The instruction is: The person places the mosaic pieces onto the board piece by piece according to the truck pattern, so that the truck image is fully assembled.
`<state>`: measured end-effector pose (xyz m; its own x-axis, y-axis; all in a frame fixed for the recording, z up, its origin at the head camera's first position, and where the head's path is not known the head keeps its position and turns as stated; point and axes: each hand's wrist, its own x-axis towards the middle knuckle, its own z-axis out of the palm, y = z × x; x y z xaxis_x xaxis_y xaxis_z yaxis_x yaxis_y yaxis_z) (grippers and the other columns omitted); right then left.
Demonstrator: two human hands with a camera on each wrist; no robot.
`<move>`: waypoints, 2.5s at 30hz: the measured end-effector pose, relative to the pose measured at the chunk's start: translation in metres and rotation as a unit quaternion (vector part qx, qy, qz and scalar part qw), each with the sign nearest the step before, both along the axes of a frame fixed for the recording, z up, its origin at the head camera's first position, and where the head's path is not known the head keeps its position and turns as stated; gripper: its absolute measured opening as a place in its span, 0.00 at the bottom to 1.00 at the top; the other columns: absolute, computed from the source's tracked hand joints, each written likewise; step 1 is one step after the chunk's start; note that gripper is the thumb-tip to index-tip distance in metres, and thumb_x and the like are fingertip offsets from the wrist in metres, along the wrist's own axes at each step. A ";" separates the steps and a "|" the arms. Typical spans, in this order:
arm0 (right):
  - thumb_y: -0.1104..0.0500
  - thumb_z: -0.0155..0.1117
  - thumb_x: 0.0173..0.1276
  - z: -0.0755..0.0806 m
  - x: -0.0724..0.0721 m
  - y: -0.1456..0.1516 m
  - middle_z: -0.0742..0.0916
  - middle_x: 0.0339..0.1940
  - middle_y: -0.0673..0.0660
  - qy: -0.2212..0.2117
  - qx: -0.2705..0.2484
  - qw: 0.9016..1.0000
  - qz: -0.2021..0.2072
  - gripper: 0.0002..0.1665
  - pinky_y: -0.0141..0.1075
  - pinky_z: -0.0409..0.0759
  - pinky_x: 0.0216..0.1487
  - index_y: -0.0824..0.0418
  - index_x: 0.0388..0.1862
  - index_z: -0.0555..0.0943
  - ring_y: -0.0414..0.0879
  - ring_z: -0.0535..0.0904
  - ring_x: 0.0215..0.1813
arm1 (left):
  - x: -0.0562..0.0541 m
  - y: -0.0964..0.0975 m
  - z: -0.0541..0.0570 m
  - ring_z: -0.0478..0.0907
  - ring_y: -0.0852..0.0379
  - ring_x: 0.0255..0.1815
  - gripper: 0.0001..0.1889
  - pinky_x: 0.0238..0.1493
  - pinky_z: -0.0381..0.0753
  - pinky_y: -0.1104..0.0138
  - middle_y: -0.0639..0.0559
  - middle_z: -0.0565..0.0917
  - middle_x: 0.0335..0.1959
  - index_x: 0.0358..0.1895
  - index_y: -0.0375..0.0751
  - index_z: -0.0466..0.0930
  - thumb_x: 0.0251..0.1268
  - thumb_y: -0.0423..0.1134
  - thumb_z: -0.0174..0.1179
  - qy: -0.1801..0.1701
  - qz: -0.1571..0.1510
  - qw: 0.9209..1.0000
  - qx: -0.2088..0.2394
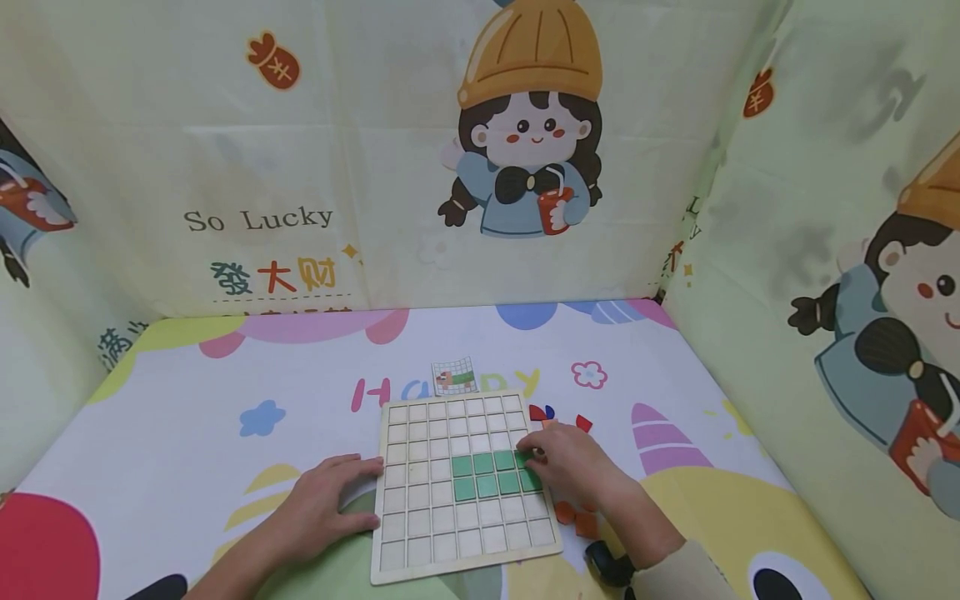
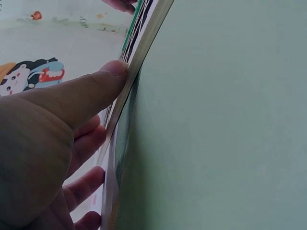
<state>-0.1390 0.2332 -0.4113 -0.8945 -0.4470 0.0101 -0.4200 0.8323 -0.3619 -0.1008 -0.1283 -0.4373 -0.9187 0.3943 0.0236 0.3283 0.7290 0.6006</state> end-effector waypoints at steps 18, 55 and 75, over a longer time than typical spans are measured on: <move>0.64 0.72 0.63 -0.001 0.002 -0.004 0.85 0.40 0.46 -0.009 -0.013 0.999 -0.046 0.11 0.42 0.82 0.48 0.56 0.45 0.86 0.42 0.78 0.40 | 0.000 0.000 0.000 0.68 0.41 0.67 0.31 0.64 0.65 0.39 0.55 0.79 0.61 0.60 0.46 0.81 0.51 0.51 0.76 -0.010 0.002 1.000 0.002; 0.56 0.72 0.65 0.009 0.007 0.027 0.85 0.44 0.45 -0.021 -0.057 0.997 -0.056 0.17 0.43 0.79 0.44 0.57 0.52 0.85 0.46 0.78 0.45 | -0.002 0.000 -0.001 0.67 0.41 0.68 0.31 0.64 0.64 0.40 0.55 0.79 0.62 0.61 0.46 0.80 0.52 0.51 0.76 -0.012 0.005 1.000 -0.005; 0.54 0.74 0.63 0.002 0.007 0.032 0.85 0.41 0.47 -0.054 -0.037 0.994 -0.092 0.18 0.46 0.81 0.47 0.59 0.50 0.85 0.46 0.80 0.42 | 0.000 0.000 0.000 0.68 0.41 0.67 0.31 0.63 0.65 0.39 0.55 0.80 0.61 0.59 0.45 0.81 0.51 0.50 0.76 0.000 0.001 1.000 0.002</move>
